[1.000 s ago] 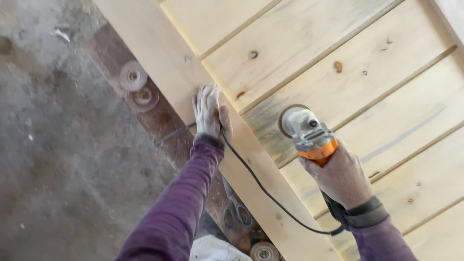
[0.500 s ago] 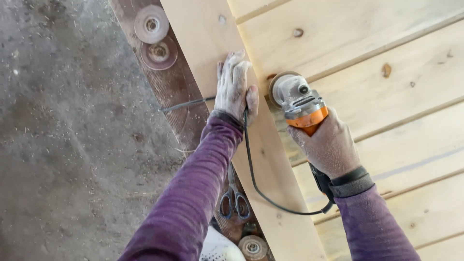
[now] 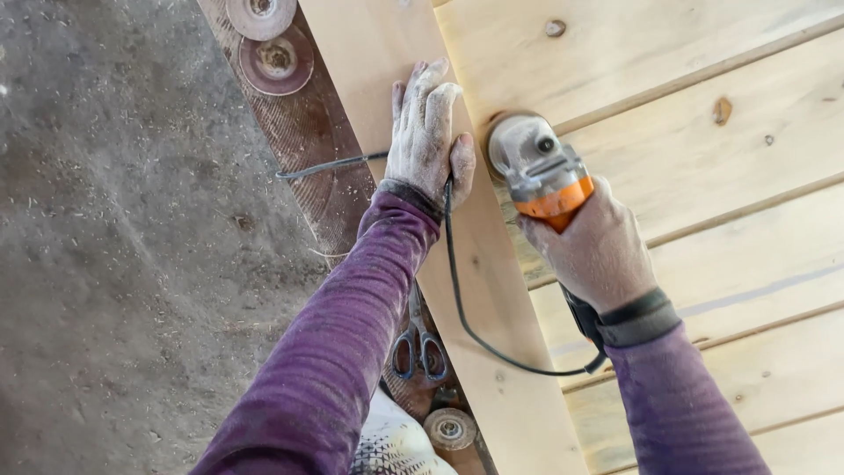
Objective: Sanding a wooden panel using an angle grinder with a sanding disc.
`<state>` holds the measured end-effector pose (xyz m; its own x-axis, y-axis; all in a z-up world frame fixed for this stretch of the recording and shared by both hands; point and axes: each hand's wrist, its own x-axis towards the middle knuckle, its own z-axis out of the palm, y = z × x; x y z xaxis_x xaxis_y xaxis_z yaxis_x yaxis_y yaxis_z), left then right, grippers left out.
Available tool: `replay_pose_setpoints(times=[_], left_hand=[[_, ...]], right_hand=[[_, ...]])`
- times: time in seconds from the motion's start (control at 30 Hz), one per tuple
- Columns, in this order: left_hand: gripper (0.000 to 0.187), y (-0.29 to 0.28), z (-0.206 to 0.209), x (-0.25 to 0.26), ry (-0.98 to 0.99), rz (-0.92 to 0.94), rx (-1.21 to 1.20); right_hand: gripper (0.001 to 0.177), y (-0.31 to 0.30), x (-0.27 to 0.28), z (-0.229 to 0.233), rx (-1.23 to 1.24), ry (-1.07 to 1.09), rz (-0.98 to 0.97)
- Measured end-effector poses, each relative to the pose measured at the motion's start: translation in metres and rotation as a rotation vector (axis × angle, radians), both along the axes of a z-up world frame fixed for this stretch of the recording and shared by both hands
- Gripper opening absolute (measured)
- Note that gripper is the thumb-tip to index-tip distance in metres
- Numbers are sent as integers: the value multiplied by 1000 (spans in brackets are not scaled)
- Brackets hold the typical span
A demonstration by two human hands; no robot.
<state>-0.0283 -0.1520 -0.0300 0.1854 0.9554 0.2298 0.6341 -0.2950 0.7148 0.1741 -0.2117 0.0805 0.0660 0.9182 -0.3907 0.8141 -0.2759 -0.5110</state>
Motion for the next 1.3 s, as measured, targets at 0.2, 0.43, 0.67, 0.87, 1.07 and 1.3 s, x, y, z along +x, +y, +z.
replay_pose_setpoints(times=[0.2, 0.43, 0.67, 0.87, 1.07, 1.3], left_hand=[[50, -1, -5, 0, -7, -5, 7], [52, -1, 11, 2, 142, -179, -5], [17, 6, 27, 9, 324, -586, 89], [12, 7, 27, 10, 318, -620, 118], [18, 7, 34, 11, 324, -611, 104], [17, 7, 34, 13, 322, -594, 127]], right_hand=[[49, -50, 17, 2, 114, -25, -6], [51, -100, 28, 14, -49, -22, -126], [50, -142, 47, 9, -107, -34, -175], [51, -144, 72, 3, -98, -27, -189], [47, -129, 115, -2, -53, -72, -241], [52, -96, 186, -3, -17, -60, -359]])
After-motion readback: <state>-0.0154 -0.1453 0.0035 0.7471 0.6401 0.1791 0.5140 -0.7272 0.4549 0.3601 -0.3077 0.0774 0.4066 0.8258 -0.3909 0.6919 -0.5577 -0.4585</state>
